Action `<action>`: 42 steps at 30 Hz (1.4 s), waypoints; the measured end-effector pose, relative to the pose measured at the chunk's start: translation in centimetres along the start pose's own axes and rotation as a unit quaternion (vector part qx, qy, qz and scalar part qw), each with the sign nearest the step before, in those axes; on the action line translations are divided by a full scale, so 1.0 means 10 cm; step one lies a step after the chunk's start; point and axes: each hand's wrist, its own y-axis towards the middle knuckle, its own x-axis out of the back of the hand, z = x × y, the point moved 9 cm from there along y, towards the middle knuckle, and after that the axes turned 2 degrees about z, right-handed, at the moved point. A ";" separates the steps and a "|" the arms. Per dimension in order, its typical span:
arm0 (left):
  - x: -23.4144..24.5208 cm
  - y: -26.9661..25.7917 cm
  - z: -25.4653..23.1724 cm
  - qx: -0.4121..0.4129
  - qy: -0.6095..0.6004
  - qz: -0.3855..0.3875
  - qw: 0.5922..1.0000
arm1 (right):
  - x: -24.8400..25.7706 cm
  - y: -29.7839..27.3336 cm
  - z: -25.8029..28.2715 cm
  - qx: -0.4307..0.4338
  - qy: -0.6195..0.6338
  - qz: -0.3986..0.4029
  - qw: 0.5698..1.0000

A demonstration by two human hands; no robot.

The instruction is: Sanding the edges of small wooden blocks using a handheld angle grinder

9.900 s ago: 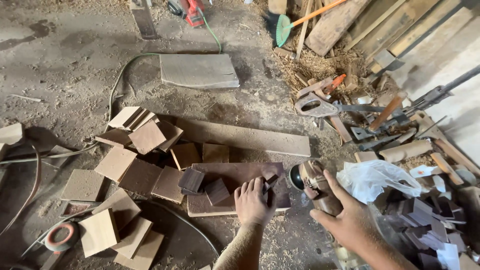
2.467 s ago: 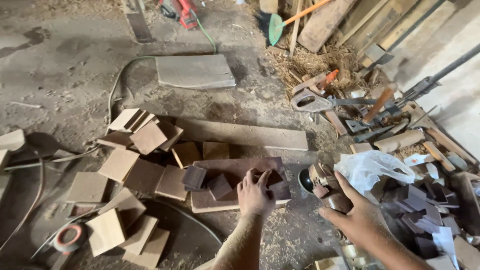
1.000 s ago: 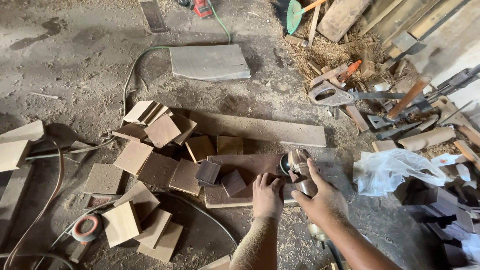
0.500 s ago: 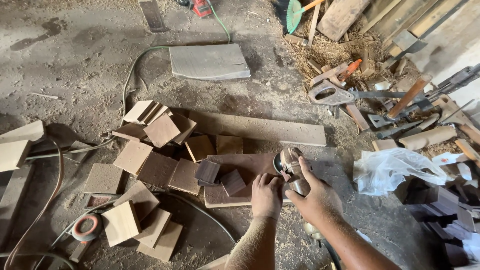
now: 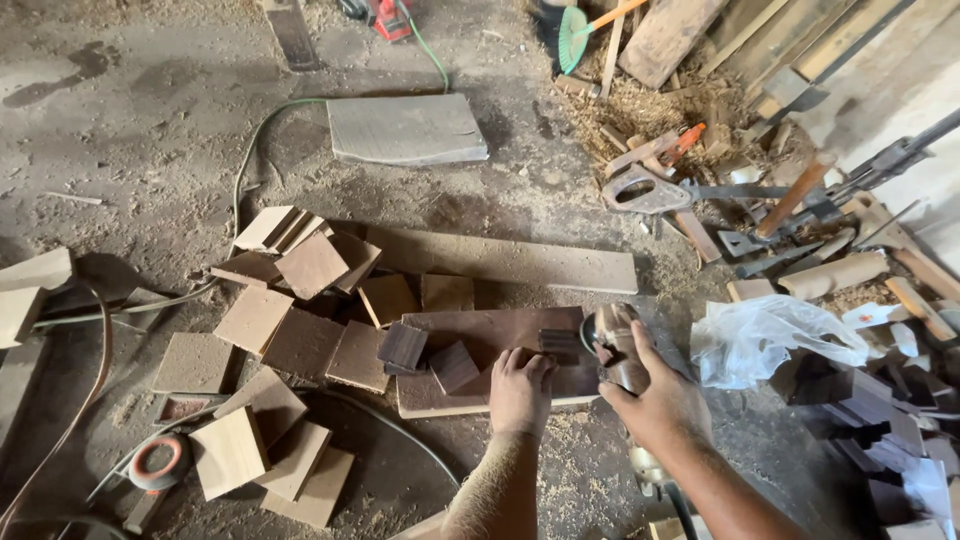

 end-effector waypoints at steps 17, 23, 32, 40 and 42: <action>0.00 -0.05 -0.02 -0.036 0.013 -0.021 0.999 | -0.12 -0.14 0.16 0.077 0.024 -0.036 0.996; -0.02 -0.04 -0.04 -0.037 0.024 0.006 0.999 | -0.17 -0.08 0.22 0.077 -0.003 -0.029 0.997; 0.08 -0.05 -0.13 -0.078 0.029 -0.026 0.996 | -0.17 -0.08 0.40 0.101 0.015 -0.030 0.994; 0.11 -0.05 -0.17 -0.103 0.034 -0.044 0.993 | -0.11 -0.06 0.45 0.104 -0.015 -0.020 0.994; 0.09 -0.02 -0.17 -0.086 0.040 -0.009 0.996 | -0.06 -0.06 0.45 0.095 -0.003 -0.010 0.995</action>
